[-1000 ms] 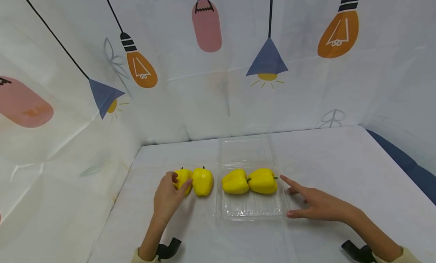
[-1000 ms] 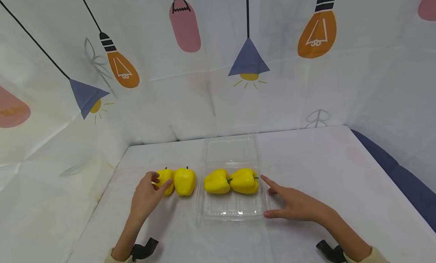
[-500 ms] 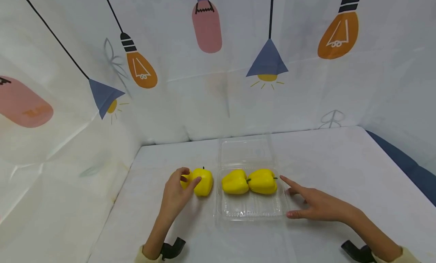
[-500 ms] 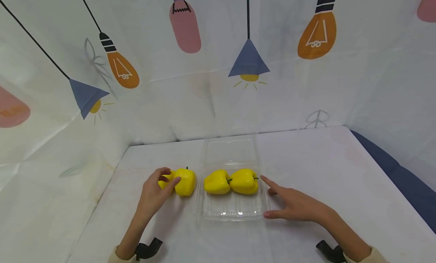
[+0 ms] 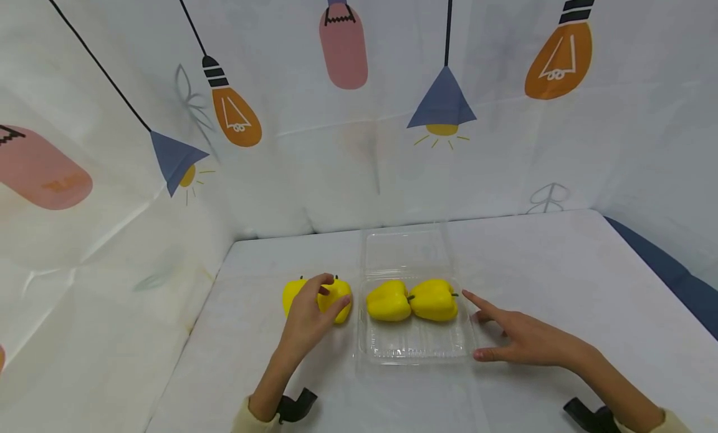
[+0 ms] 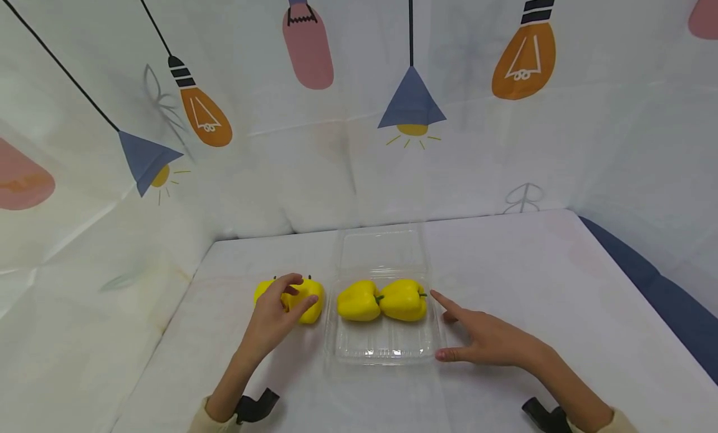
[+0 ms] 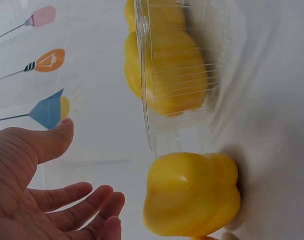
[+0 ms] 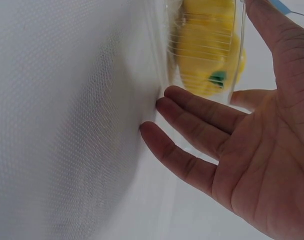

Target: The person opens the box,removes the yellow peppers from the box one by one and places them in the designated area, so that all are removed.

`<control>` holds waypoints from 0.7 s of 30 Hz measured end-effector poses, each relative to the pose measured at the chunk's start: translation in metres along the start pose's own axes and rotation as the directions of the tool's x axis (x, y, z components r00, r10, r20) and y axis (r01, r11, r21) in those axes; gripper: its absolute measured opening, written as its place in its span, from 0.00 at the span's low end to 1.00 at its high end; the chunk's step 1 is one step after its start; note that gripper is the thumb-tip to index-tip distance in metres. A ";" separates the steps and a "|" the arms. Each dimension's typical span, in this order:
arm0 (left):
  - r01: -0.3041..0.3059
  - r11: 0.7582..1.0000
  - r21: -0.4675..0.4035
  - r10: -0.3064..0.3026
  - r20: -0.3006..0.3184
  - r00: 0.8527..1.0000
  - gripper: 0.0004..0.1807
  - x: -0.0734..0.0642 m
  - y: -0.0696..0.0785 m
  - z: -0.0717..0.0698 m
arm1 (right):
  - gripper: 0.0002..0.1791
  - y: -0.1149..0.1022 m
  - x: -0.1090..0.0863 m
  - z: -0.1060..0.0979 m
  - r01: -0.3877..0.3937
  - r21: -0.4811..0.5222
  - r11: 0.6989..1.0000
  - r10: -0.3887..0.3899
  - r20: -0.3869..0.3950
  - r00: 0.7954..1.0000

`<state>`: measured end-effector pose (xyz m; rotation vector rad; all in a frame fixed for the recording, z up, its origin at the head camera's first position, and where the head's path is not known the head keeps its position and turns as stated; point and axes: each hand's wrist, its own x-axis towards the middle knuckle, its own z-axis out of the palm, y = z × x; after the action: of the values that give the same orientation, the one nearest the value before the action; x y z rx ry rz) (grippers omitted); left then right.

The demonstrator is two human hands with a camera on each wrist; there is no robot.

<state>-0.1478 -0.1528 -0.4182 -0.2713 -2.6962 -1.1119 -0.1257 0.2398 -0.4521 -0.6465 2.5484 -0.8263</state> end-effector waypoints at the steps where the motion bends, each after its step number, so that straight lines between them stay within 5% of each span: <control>1: -0.001 1.000 0.003 0.001 0.005 1.000 0.29 0.000 0.001 0.001 | 0.56 0.000 0.000 0.000 -0.001 0.000 1.000 0.001 0.000 1.000; 21: -0.112 0.989 0.093 0.102 0.110 0.989 0.34 0.007 0.015 0.022 | 0.56 0.000 0.001 0.000 -0.012 0.001 1.000 0.012 -0.001 1.000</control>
<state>-0.1540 -0.1267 -0.4214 -0.4642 -2.7805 -0.9566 -0.1262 0.2393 -0.4517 -0.6296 2.5496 -0.8242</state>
